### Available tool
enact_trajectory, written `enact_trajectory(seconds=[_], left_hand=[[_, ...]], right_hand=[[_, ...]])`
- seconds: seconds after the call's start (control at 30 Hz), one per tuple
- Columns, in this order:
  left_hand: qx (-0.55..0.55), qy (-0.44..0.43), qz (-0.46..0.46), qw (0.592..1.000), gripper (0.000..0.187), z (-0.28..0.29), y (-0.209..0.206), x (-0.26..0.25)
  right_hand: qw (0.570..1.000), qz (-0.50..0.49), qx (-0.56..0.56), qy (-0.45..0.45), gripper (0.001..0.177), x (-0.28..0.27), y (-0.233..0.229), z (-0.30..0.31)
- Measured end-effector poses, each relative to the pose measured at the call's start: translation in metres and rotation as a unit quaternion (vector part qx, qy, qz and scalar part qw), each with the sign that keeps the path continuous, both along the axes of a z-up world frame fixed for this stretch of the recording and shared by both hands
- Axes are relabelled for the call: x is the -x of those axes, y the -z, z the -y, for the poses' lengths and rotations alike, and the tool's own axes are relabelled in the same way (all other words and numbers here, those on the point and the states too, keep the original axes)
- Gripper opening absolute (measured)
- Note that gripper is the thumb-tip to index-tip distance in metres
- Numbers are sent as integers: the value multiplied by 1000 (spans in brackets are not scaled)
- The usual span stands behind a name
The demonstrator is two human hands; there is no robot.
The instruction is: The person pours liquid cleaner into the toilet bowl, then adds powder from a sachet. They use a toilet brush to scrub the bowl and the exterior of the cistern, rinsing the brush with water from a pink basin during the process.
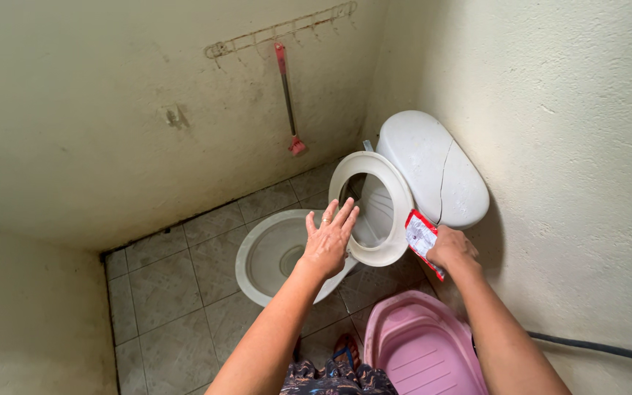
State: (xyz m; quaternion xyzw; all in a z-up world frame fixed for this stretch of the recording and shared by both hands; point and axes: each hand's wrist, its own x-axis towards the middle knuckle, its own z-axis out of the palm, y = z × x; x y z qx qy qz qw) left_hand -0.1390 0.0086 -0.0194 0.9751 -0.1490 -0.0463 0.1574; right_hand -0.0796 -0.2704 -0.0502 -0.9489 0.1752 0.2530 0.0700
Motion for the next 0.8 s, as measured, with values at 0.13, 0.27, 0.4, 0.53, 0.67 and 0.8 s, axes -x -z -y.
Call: enact_trajectory(seconds=[0.13,0.27,0.4,0.53,0.67,0.8], left_hand=[[13,-22,-12,1000,100,-4,-2,8],[17,-36,-7,999,102,-7,-5,15],[29,-55,-5,998,102,-15,-4,25],[6,-70,5,997,104,-26,3,35],[4,-79,-8,997,104,-35,10,49],[6,-87,-30,996,104,-43,13,56]], right_hand=[[999,23,-28,1,60,-3,8,-7],[998,43,-43,-4,65,-16,11,-21],[998,42,-39,-19,63,-34,12,-40],[998,41,-25,-30,63,-52,13,-54],[999,23,-16,-28,58,-64,12,-61],[999,35,-10,-26,57,-69,10,-65]])
